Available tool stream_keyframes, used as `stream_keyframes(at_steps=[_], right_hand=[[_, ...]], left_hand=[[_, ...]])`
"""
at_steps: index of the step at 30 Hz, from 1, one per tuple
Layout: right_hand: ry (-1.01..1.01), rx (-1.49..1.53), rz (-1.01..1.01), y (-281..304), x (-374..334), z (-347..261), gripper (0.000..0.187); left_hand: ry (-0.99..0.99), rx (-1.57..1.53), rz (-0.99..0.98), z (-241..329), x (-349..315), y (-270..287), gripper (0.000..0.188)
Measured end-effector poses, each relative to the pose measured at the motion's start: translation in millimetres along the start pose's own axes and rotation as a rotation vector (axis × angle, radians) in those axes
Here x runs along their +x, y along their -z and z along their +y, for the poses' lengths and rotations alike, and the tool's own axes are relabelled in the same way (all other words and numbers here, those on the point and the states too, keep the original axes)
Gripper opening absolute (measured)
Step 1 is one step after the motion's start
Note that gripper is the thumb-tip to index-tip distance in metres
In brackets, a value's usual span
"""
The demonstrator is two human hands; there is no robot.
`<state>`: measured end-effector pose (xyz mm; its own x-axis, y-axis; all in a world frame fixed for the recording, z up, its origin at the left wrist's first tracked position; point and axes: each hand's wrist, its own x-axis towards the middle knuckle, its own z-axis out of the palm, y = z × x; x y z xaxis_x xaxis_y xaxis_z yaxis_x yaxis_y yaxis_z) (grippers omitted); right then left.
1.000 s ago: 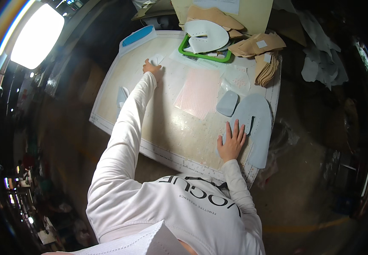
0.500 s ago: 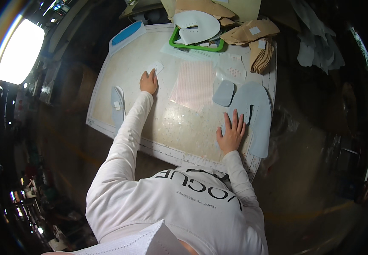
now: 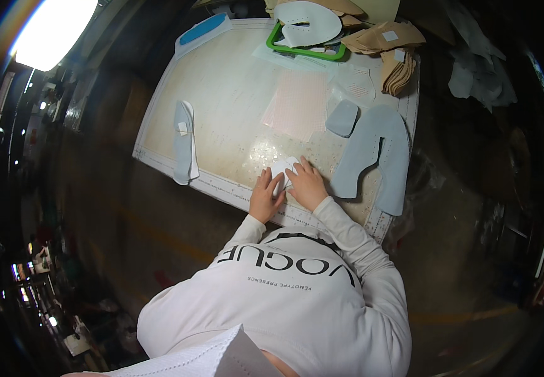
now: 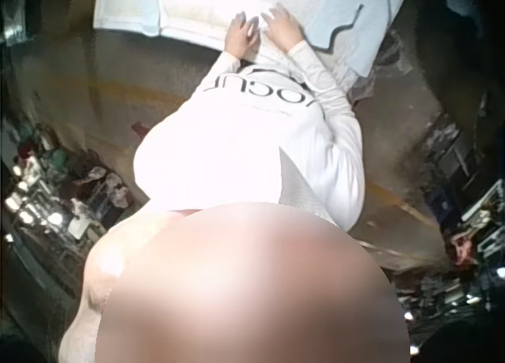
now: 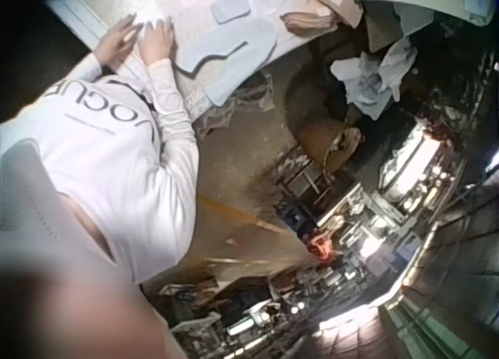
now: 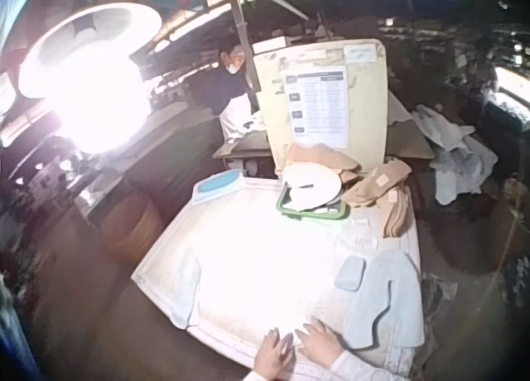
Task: The person handles several white and grey plastic components on a workbench, repeatedly picking up, aligning, and placing them. They also manipulate a pink grid sheet, folding and unfolding it while moving the plastic parts around the table.
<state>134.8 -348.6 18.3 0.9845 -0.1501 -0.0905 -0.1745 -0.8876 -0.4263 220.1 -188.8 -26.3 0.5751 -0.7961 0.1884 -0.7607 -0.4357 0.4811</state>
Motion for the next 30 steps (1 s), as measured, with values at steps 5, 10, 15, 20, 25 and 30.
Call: stream_keyframes(at_steps=[5, 10, 15, 20, 25, 30], right_hand=[[0.070, 0.058, 0.099, -22, 4, -5, 0.072], [0.134, 0.110, 0.189, -34, 9, 0, 0.056], [0.065, 0.137, 0.017, -34, 2, 2, 0.040], [0.224, 0.215, 0.380, -31, 1, 18, 0.035], [0.281, 0.100, 0.293, -39, 11, 17, 0.038], [0.139, 0.184, 0.137, -33, 16, 24, 0.043]], left_hand=[[0.217, -0.147, 0.119, -16, 1, 19, 0.032], [0.721, -0.872, 0.289, -57, 22, 43, 0.030], [0.777, -1.388, 0.283, -56, 32, 51, 0.040], [0.735, -1.316, 0.249, -37, 42, 36, 0.045], [0.681, -1.460, 0.207, -33, 51, 29, 0.040], [0.669, -1.310, 0.310, -42, 52, 26, 0.034]])
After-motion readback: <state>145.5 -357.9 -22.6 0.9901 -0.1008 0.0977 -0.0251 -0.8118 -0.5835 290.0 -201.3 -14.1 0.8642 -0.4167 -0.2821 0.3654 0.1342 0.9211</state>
